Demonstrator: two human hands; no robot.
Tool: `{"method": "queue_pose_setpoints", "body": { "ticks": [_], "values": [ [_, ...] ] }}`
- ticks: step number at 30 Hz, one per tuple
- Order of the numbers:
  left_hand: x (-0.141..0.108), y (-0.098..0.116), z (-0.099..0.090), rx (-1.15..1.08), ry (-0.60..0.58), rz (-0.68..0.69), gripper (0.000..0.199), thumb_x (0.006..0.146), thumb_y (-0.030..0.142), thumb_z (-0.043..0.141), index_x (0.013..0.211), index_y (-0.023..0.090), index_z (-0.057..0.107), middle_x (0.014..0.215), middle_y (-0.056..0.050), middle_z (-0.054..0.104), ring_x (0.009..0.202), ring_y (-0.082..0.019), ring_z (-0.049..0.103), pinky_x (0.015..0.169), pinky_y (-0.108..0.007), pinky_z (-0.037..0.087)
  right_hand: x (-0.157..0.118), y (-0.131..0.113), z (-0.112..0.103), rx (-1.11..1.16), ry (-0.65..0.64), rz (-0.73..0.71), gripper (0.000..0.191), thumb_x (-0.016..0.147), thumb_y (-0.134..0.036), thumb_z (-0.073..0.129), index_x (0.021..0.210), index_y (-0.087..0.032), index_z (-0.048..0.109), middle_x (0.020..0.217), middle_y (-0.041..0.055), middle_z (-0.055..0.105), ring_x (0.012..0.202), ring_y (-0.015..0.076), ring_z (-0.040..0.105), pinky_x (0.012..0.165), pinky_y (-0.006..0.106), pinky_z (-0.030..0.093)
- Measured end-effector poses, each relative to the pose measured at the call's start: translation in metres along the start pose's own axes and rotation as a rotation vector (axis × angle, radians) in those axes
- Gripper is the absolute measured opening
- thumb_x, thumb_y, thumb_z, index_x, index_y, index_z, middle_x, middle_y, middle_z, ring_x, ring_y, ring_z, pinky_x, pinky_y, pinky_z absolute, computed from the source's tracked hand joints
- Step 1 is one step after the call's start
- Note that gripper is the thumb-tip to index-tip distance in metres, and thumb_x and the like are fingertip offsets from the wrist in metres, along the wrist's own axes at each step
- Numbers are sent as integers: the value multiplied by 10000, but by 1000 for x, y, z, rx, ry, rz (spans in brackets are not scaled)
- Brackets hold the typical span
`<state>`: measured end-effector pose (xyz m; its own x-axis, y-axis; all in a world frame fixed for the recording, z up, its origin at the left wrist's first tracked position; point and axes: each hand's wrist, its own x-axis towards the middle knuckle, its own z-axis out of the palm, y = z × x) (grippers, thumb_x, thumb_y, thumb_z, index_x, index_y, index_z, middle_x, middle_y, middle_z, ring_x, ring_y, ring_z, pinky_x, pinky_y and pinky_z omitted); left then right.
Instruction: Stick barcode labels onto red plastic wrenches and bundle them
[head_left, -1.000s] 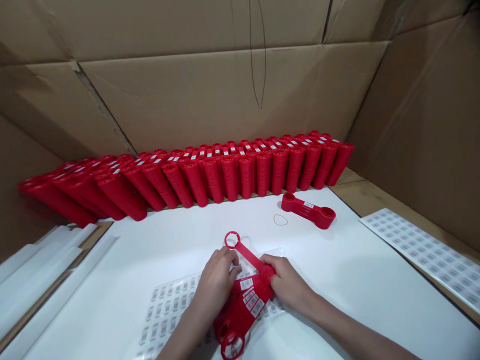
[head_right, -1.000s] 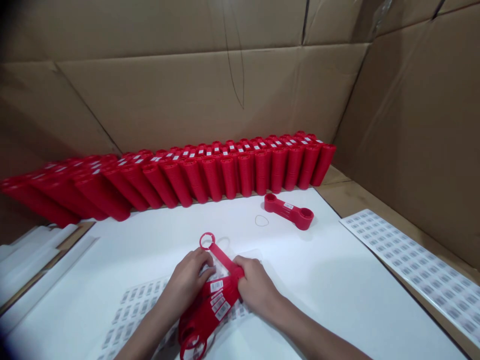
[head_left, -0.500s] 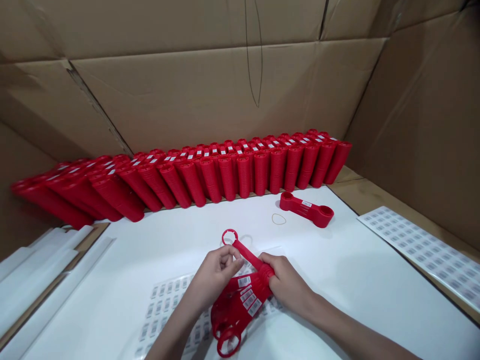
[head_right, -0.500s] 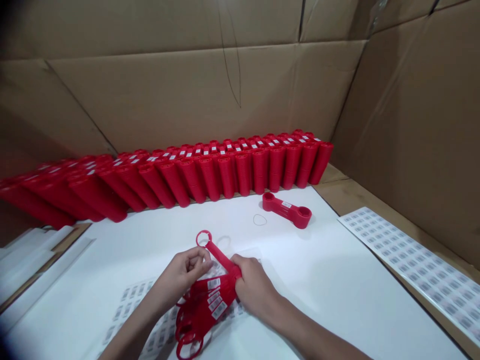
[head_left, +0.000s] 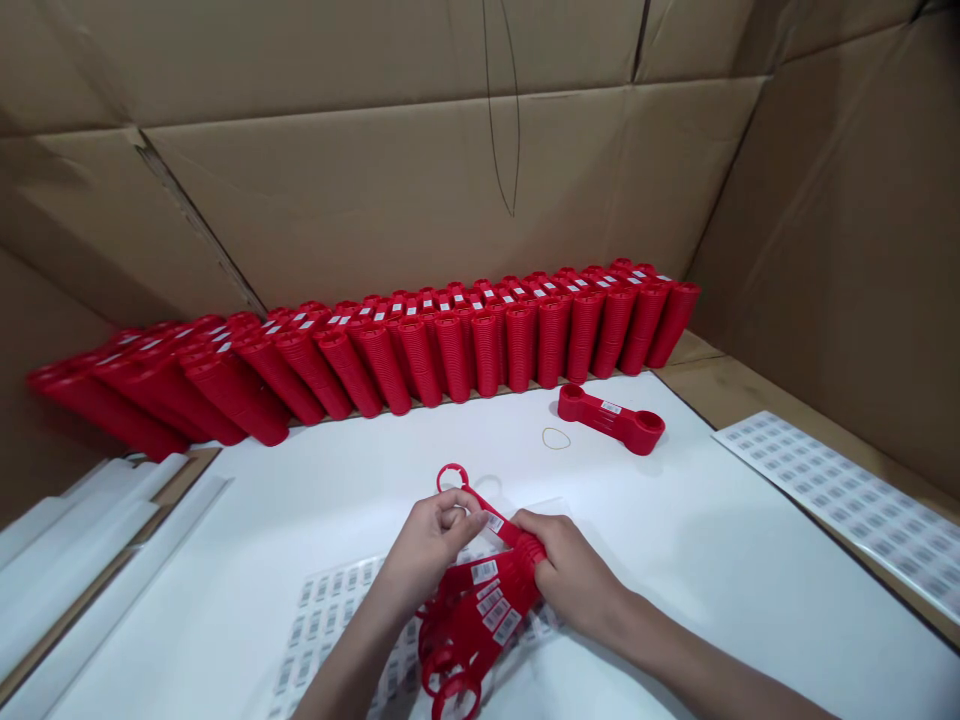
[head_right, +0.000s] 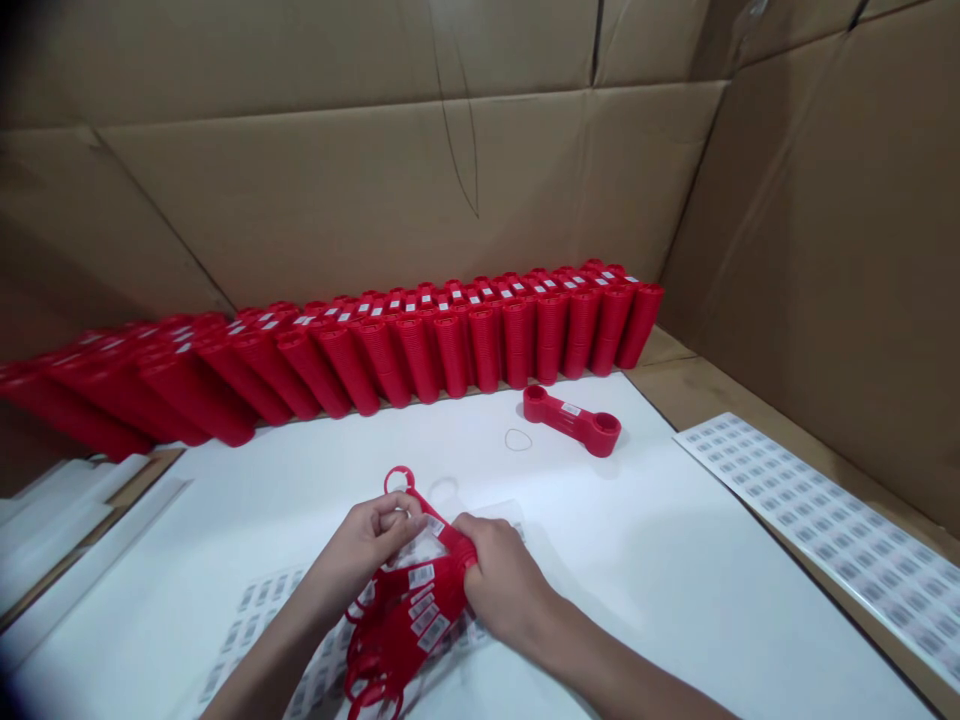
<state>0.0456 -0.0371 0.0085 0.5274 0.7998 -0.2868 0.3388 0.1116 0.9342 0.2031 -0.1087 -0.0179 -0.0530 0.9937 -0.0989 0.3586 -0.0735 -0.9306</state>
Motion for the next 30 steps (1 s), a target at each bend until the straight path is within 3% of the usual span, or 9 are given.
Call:
{"method": "queue_pose_setpoints", "body": {
  "ticks": [10,16,18,20,23,25,27,30],
  "values": [
    [4,-13,0,103,54,58,404,738,529,537,780,128,510,488,85,220,458,-65,207,457,-211,156,-1,-1,1,34,1,-29,270,588,-67,326,711,-142,555,683,-20,595,596,58,492,556,138,321],
    [2,-17,9,380,194,154,365,747,510,564,776,153,499,539,59,299,523,-93,311,521,-221,256,-2,0,0,70,1,-74,307,592,-45,317,740,-144,567,719,-23,603,628,59,499,575,130,340],
    [2,-16,11,464,298,216,367,724,498,599,824,159,501,653,30,399,596,-110,384,581,-236,326,-1,2,-1,96,-2,-88,324,595,-39,313,756,-146,574,717,-23,598,631,59,502,576,127,348],
    [4,-16,10,475,398,281,450,686,486,643,985,179,507,933,-32,472,770,-147,470,675,-264,395,0,3,-1,127,-12,-87,337,600,-41,308,774,-143,577,715,-19,594,620,60,503,562,129,353],
    [11,-15,1,406,379,312,641,663,454,668,1214,236,425,1213,-73,382,985,-192,481,735,-276,435,1,6,-1,165,-22,-78,326,611,-60,316,788,-135,578,703,-9,583,600,62,498,534,133,348],
    [20,-12,-8,374,312,294,517,690,413,634,1139,202,490,1120,-66,470,924,-180,513,716,-267,435,2,8,0,194,-29,-66,307,605,-74,322,775,-129,572,652,-13,554,554,56,474,503,134,329],
    [29,-5,-18,347,282,281,322,708,382,595,929,153,553,905,-42,549,791,-158,527,701,-266,420,4,9,1,246,-34,-51,294,604,-93,326,770,-126,566,621,-17,529,513,49,449,477,135,318],
    [38,9,-31,278,214,317,263,691,369,601,780,141,503,728,-10,534,682,-135,506,645,-248,401,9,11,0,338,-6,-34,291,622,-132,340,807,-126,564,618,-14,520,480,51,438,451,141,325]
  ]
}}
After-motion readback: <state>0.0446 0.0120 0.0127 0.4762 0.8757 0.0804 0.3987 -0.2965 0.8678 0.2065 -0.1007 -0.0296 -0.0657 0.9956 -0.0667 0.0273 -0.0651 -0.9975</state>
